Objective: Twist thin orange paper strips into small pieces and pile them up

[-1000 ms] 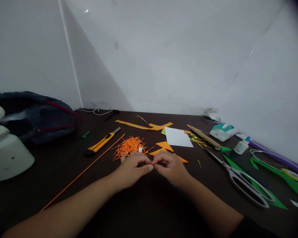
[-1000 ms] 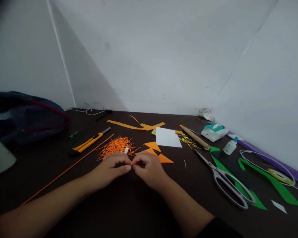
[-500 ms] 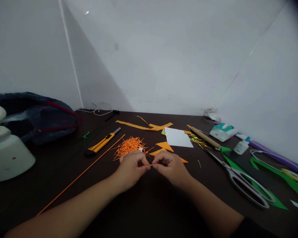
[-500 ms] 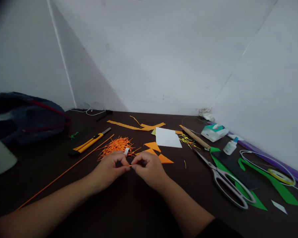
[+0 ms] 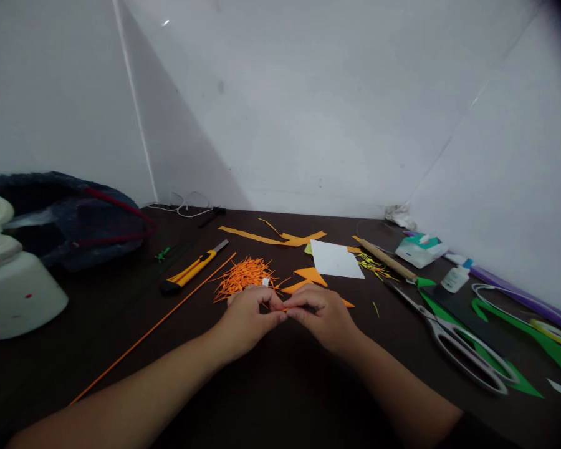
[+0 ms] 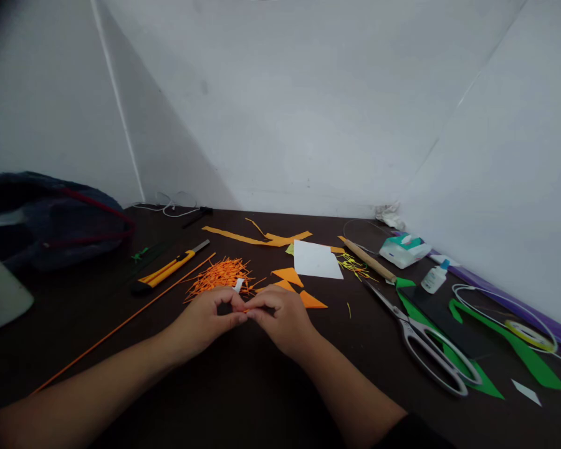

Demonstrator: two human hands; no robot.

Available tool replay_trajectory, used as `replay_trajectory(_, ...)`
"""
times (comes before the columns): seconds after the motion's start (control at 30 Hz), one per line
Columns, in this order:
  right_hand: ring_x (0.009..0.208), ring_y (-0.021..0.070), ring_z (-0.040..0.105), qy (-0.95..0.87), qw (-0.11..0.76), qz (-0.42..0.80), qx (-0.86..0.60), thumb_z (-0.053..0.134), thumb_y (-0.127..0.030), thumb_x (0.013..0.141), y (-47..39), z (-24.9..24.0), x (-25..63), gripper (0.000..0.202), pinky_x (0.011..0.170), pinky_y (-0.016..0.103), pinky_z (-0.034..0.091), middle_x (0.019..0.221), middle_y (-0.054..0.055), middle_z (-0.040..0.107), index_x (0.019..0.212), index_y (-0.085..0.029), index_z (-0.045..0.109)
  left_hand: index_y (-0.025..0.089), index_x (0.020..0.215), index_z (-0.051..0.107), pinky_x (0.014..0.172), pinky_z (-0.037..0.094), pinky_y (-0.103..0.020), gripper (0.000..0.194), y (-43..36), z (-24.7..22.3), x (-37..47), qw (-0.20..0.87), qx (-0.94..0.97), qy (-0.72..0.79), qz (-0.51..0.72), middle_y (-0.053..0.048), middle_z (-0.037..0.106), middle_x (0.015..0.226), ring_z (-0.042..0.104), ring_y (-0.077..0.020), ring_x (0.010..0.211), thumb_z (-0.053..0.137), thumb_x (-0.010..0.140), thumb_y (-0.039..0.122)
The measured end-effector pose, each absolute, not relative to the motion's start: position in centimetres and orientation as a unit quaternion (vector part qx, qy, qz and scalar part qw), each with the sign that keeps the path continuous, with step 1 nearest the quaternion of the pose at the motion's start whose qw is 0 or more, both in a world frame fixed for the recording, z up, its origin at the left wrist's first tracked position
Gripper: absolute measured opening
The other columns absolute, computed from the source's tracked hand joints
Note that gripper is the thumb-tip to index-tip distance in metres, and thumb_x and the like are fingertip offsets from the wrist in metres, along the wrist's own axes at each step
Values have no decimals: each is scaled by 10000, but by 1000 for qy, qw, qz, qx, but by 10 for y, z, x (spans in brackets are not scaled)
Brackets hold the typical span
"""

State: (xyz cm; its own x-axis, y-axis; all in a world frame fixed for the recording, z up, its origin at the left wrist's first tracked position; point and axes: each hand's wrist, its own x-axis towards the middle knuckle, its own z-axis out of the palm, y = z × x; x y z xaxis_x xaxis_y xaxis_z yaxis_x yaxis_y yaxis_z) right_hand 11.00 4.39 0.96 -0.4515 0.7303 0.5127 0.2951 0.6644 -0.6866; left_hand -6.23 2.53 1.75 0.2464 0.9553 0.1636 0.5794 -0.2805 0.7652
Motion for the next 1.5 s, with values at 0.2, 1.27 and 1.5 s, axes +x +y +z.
replay_trajectory(0.2, 733, 146, 581, -823, 412, 249, -301, 580, -149, 727, 45, 12, 114, 150, 685, 288, 458, 716, 3, 638, 763, -259, 675, 189, 679, 621, 652, 378, -261, 299, 28, 17, -68, 425, 735, 449, 281, 7, 597, 664, 512, -136, 666, 409, 819, 347)
replay_trajectory(1.27, 639, 139, 497, -745, 391, 274, -466, 510, -212, 728, 43, 9, 101, 106, 616, 270, 375, 653, 4, 562, 631, -179, 538, 236, 612, 595, 882, 166, -477, 88, 24, 9, -59, 110, 770, 545, 314, 43, 605, 698, 493, -185, 816, 618, 694, 259)
replay_trajectory(1.5, 618, 136, 493, -709, 399, 338, -473, 523, -208, 709, 41, 7, 98, 79, 603, 269, 382, 636, -2, 556, 640, -179, 547, 207, 590, 553, 873, 174, -466, 99, 21, 12, -58, 83, 768, 546, 323, 42, 581, 696, 480, -182, 814, 616, 664, 187)
